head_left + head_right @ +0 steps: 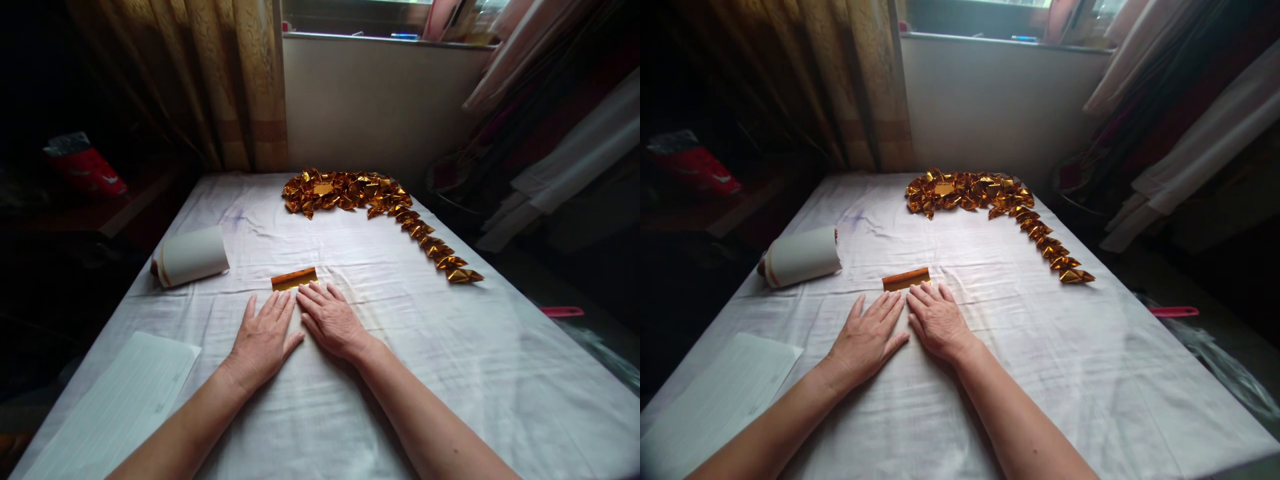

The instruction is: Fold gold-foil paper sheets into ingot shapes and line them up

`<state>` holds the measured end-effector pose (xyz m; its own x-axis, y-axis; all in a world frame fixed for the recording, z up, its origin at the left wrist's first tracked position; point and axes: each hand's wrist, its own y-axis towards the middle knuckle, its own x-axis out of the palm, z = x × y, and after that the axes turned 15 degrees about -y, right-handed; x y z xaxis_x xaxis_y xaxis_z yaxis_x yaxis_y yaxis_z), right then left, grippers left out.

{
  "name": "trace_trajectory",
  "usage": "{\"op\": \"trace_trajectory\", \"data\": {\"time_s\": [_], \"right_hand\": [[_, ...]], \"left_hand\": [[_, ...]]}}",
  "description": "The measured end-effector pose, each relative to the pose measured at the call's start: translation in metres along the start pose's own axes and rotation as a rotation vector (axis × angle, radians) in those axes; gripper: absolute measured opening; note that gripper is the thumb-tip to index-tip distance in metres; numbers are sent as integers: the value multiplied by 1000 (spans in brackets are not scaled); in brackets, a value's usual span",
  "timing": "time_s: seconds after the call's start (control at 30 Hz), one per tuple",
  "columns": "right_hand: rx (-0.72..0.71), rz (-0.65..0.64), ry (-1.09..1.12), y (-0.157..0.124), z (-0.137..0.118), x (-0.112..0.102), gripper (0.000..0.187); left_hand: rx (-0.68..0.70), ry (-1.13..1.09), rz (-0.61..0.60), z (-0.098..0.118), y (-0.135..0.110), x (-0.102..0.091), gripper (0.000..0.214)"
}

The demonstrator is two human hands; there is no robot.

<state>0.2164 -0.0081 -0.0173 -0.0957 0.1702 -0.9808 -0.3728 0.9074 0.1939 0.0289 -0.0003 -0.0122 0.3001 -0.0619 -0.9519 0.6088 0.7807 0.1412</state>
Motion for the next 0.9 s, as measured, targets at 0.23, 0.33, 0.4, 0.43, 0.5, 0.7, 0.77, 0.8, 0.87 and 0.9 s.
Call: {"op": "trace_trajectory", "data": {"time_s": [0.23,0.33,0.4,0.43,0.5,0.7,0.77,0.8,0.87,0.9], "right_hand": [[105,-159,-78,-15,14,-5,60],[122,-182,-110,-16,17,-6,62],[126,-192,-124,-16,16,-6,63],[127,-192,-129,-16,15,-5,64],[126,-185,-132,-16,13,-5,64],[121,-193,-125,-17,13,-4,66],[121,-208,-121,-17,13,-5,66],[121,-210,-120,-16,13,-5,66],[119,-203,-116,-16,13,-6,67],[117,-195,-114,-16,14,-5,67]], "left_hand": [[-35,5,-143,-9,-7,-10,70],[-46,12,-168,-8,-12,-17,71],[-59,18,-161,-6,-14,-23,69],[-62,20,-145,-6,-14,-26,66],[-53,8,-91,-6,-11,-31,52],[-98,-61,152,-20,8,-29,30],[-109,-85,173,-25,10,-23,37],[-111,-98,171,-28,11,-20,38],[-120,-124,165,-31,11,-16,33],[-128,-135,166,-32,11,-15,30]]}}
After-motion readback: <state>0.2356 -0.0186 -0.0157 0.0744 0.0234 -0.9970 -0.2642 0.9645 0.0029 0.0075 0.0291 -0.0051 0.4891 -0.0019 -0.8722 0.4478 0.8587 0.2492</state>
